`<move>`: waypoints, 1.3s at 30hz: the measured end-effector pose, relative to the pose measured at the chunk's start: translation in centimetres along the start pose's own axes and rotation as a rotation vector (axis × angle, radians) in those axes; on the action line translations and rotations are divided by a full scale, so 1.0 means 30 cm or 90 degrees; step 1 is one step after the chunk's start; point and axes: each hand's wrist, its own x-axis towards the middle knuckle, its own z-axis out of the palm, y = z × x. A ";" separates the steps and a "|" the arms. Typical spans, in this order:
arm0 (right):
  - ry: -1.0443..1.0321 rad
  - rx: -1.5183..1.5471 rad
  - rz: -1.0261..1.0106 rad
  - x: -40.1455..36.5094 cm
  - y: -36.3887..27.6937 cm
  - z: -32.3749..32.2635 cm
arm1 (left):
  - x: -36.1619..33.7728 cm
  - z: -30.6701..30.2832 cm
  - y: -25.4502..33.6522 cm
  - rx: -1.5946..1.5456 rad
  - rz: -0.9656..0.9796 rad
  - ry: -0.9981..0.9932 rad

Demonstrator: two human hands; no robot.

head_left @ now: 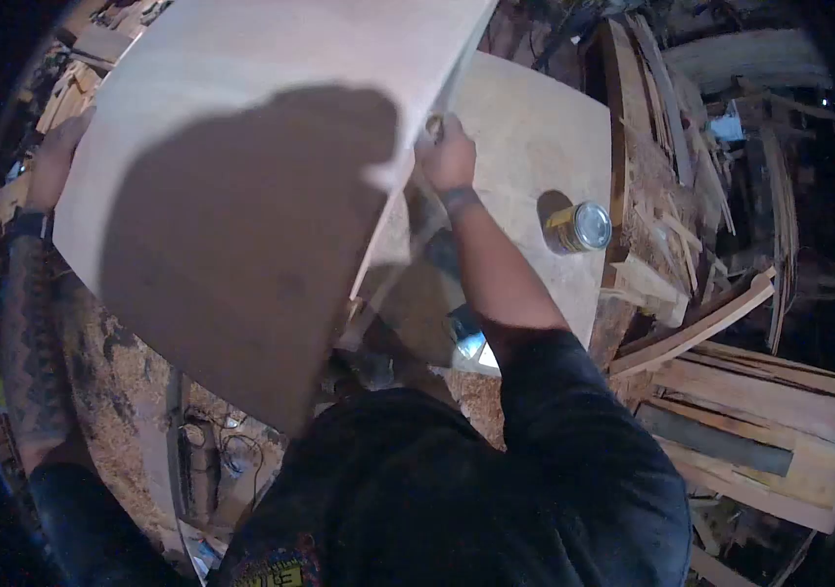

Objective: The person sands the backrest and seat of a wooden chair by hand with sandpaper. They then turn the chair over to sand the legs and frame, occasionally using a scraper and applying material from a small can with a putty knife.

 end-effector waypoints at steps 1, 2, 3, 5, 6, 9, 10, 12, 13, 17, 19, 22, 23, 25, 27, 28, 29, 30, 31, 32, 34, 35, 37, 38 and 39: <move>-0.008 0.005 -0.027 -0.052 0.015 -0.016 | -0.002 -0.003 -0.017 -0.020 -0.002 -0.005; -0.023 0.009 -0.056 -0.072 0.034 -0.024 | -0.011 -0.005 -0.027 -0.028 -0.028 0.000; -0.060 0.002 -0.127 -0.071 0.047 -0.033 | -0.016 -0.001 -0.025 -0.040 -0.053 0.001; -0.127 -0.014 -0.258 -0.059 0.079 -0.084 | -0.010 -0.009 0.016 -0.063 -0.072 -0.017; -0.251 -0.133 -0.314 -0.030 0.091 -0.123 | 0.004 -0.035 0.036 -0.070 -0.069 -0.036; -0.389 -0.157 -0.383 0.015 0.067 -0.187 | 0.025 -0.059 0.089 -0.167 -0.118 -0.039; -0.378 -0.161 -0.394 0.037 0.066 -0.208 | 0.031 -0.065 0.107 -0.212 -0.145 -0.029; -0.357 -0.169 -0.416 0.073 0.069 -0.237 | 0.066 -0.135 0.197 -0.242 -0.276 -0.069; -0.344 -0.214 -0.405 0.097 0.075 -0.232 | 0.069 -0.142 0.214 -0.261 -0.293 -0.069; -0.354 -0.404 -0.377 0.196 0.131 -0.197 | 0.043 -0.113 0.205 -0.244 -0.223 0.007; -0.357 -0.426 -0.379 0.178 0.144 -0.191 | 0.027 -0.094 0.195 -0.142 -0.215 0.038; -0.373 -0.405 -0.351 0.165 0.119 -0.196 | 0.040 -0.118 0.186 -0.194 -0.323 -0.022; -0.394 -0.420 -0.350 0.180 0.145 -0.179 | 0.040 -0.118 0.170 -0.242 -0.365 -0.046; -0.433 -0.454 -0.350 0.241 0.184 -0.145 | 0.039 -0.099 0.163 -0.342 -0.392 -0.040; -0.438 -0.384 -0.353 0.234 0.206 -0.209 | 0.018 -0.054 0.156 -0.400 -0.387 0.000; -0.436 -0.345 -0.359 0.244 0.186 -0.235 | 0.033 -0.071 0.162 -0.432 -0.377 -0.026; -0.441 -0.353 -0.377 0.268 0.149 -0.243 | 0.015 -0.075 0.131 -0.469 -0.389 -0.041; -0.451 -0.363 -0.396 0.293 0.113 -0.249 | -0.004 -0.079 0.101 -0.506 -0.402 -0.055; -0.465 -0.376 -0.401 0.284 0.113 -0.265 | 0.007 -0.089 0.102 -0.559 -0.424 -0.071; -0.485 -0.460 -0.385 0.314 0.173 -0.223 | 0.023 -0.078 0.129 -0.612 -0.441 -0.075; -0.503 -0.434 -0.371 0.320 0.233 -0.241 | 0.067 -0.102 0.234 -0.705 -0.477 -0.066; -0.508 -0.414 -0.370 0.320 0.194 -0.240 | 0.067 -0.114 0.229 -0.669 -0.477 -0.049; -0.511 -0.364 -0.361 0.317 0.147 -0.250 | 0.062 -0.126 0.205 -0.525 -0.460 -0.017; -0.521 -0.374 -0.361 0.320 0.143 -0.239 | 0.038 -0.120 0.206 -0.422 -0.442 -0.007; -0.529 -0.390 -0.346 0.305 0.158 -0.254 | 0.031 -0.107 0.214 -0.593 -0.498 0.000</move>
